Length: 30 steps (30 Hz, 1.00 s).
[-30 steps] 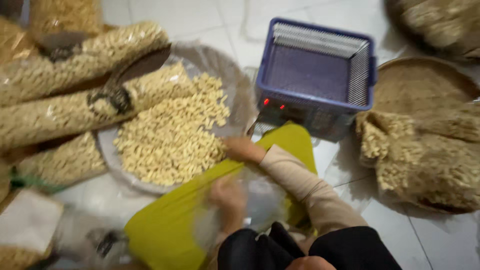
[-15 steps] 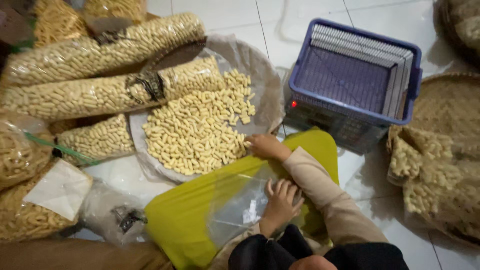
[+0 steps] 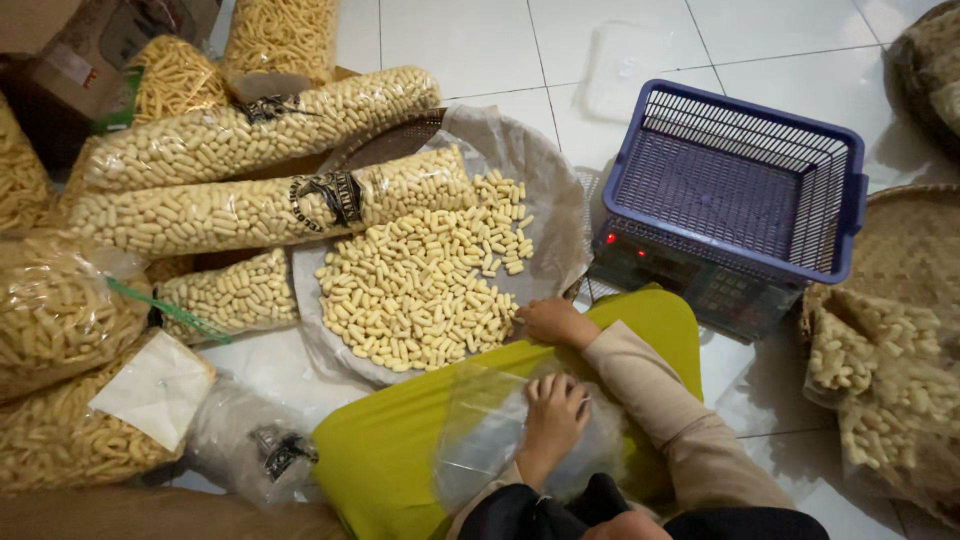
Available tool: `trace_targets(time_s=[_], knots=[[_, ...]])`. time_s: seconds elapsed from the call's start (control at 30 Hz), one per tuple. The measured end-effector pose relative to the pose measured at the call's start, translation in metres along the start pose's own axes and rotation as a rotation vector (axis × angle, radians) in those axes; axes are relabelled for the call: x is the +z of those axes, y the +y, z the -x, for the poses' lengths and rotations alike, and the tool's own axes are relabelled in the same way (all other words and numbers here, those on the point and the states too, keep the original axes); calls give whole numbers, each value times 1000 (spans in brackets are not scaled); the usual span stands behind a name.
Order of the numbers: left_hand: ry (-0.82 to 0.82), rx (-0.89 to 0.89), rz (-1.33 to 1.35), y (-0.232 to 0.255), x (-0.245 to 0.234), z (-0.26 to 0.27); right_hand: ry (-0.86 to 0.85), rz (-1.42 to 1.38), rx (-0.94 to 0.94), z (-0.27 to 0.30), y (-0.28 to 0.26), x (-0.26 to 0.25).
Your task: The person scoops small cylindrical snacks from a large woven basket into clear plastic bags, weighs each bag on a digital scale, and places the filled bags into a blue basket. The process is repeated continuously.
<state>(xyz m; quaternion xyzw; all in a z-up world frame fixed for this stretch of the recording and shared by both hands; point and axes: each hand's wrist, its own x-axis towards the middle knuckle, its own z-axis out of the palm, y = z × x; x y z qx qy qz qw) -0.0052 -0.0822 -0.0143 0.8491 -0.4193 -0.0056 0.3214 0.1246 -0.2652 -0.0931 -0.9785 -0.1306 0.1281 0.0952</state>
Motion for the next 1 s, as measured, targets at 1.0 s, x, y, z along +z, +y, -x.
trace_targets(time_s=[1.0], knots=[[-137,-9,-14,17,-22,-7,102,83,4,-5,-3,16]])
